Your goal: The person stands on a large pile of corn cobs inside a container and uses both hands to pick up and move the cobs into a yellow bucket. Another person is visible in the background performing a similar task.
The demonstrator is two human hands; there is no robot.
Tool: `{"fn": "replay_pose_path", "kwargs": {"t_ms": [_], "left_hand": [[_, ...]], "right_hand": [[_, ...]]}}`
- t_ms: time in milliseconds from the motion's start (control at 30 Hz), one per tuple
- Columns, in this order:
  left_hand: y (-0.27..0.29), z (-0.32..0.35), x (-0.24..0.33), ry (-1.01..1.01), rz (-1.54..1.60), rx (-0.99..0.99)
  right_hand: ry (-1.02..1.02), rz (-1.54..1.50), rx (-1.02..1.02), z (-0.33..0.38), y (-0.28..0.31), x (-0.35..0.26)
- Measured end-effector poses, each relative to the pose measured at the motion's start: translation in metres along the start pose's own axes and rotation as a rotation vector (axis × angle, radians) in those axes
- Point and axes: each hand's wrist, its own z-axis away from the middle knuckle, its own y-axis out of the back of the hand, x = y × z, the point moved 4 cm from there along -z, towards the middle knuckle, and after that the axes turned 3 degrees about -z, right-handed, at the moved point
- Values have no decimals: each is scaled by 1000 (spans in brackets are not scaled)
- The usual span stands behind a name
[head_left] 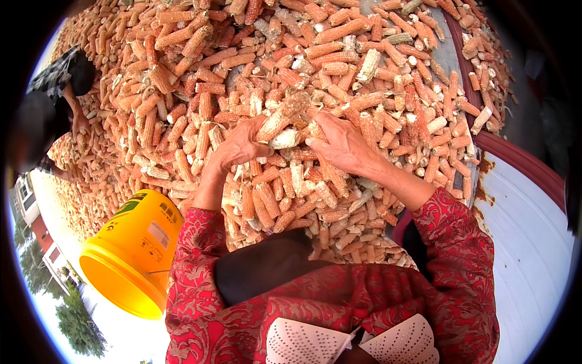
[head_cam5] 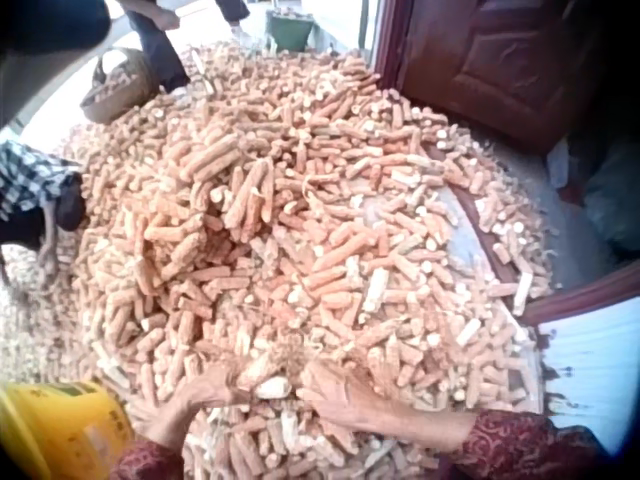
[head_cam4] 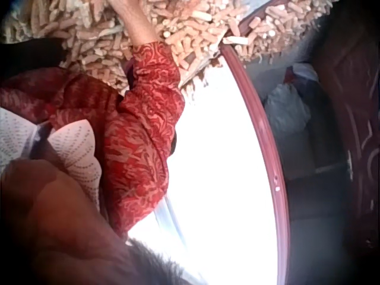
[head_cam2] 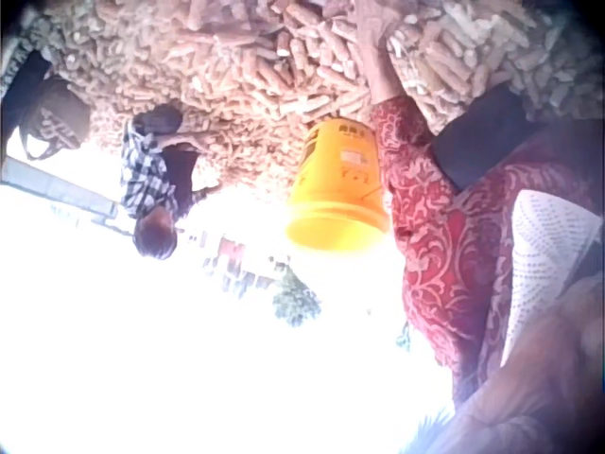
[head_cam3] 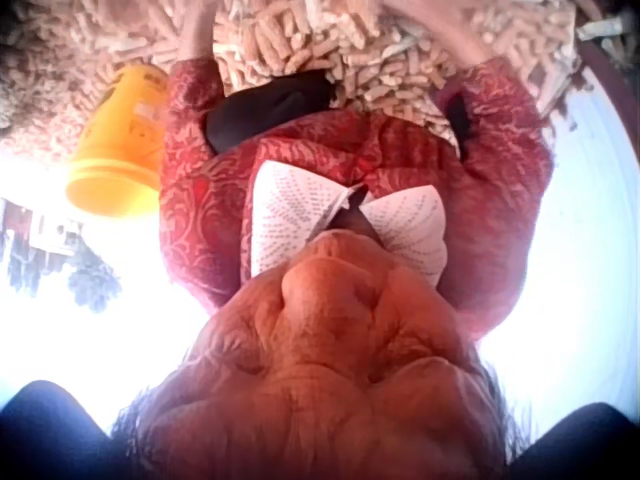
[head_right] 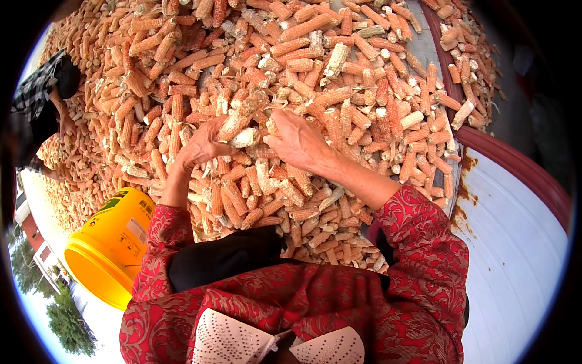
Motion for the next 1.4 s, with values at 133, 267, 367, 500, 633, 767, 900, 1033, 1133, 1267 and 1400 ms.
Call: {"fn": "replay_pose_path", "kwargs": {"t_ms": [133, 267, 367, 500, 633, 767, 900, 1033, 1133, 1267, 1400], "left_hand": [[-26, -14, -1, 15, -394, -226], [-29, -5, -15, 9, -625, -260], [-26, -4, -11, -14, -720, -236], [-27, 5, -34, -29, -444, -86], [-25, 14, -33, -24, -269, -10], [12, 30, -20, -24, 396, 243], [15, 44, 2, 10, 1244, 209], [-5, 44, 15, -206, 1719, 143], [-3, 54, 26, -158, 1834, 243], [-27, 81, -5, -261, 1999, 224], [-16, 112, -7, -427, 1899, 558]], "right_hand": [[239, 396, -6, 4, -49, 12], [130, 411, -94, 7, -59, -1], [23, 288, -127, -1, -50, 7], [2, -16, -40, -2, -28, 10], [-6, -165, -77, -7, -15, 9], [-64, -836, -118, -17, 3, 3], [119, -1275, 15, -19, 12, -36], [259, -1144, 90, -21, -7, -81], [284, -681, 240, -25, -18, -91], [447, -129, 268, -27, -27, -116], [596, -157, 150, -23, -35, -146]]}}
